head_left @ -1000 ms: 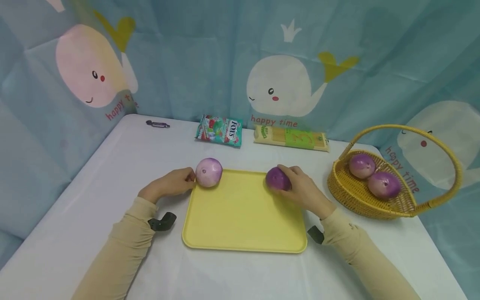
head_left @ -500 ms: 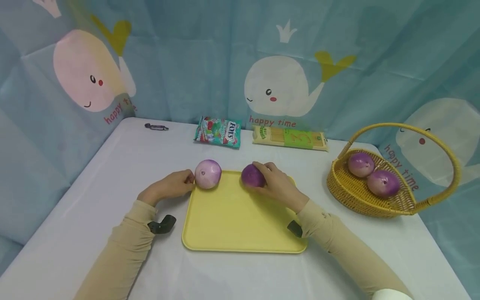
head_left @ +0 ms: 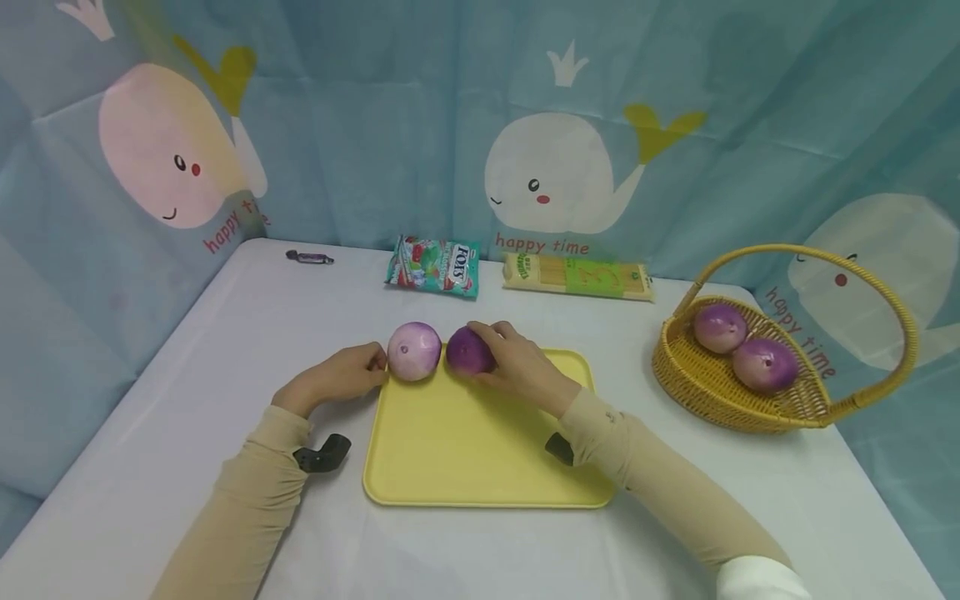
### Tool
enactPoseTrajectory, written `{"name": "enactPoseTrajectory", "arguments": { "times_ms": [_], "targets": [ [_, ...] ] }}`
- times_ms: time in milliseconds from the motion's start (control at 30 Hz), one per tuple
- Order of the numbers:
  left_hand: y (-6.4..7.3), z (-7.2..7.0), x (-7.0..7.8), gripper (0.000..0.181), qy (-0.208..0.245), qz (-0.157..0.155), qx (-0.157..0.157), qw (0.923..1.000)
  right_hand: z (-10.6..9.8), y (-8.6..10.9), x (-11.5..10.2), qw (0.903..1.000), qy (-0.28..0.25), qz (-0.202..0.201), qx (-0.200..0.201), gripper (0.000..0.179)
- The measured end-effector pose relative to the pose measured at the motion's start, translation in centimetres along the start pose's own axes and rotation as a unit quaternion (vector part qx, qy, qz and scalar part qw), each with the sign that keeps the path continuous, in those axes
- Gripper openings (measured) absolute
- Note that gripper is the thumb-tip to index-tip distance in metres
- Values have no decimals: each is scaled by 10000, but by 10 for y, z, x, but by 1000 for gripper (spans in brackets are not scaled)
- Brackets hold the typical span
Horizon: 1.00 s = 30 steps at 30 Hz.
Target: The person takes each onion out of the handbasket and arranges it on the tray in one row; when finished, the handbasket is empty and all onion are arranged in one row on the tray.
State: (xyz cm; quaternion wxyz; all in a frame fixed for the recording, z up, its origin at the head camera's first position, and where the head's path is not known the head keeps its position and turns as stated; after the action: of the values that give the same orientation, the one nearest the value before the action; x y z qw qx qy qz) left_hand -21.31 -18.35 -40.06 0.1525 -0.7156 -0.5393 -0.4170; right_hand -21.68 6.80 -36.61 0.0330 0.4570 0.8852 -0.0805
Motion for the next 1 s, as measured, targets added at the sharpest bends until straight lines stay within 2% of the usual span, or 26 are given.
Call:
{"name": "enactPoseTrajectory", "arguments": {
  "times_ms": [233, 667, 867, 1000],
  "targets": [
    [-1, 1, 0, 17, 27, 13, 13, 10000, 3, -6, -6, 9999, -109, 26, -127, 72],
    [-1, 4, -4, 14, -49, 16, 56, 10000, 5, -6, -7, 9997, -121, -10, -201, 79],
    [0, 3, -3, 16, -42, -7, 51, 10000, 1, 0, 1, 9986, -220, 274, -387, 86],
    [2, 3, -3, 18, -18, -55, 17, 10000, -17, 13, 19, 9979, -297, 493, -294, 82]
  ]
}}
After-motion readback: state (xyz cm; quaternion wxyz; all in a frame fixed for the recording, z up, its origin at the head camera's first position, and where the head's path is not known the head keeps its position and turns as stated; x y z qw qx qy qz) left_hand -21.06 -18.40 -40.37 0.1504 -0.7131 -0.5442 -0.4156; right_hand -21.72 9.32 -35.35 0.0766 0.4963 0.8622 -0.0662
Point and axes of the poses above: each hand's wrist, its own y-axis away from the middle knuckle, its own z-axis out of the palm, x = y × z, the point moved 4 cm from there along -y, towards the middle knuckle, and after that the axes turned 13 degrees about y, right-handed, at the moved point
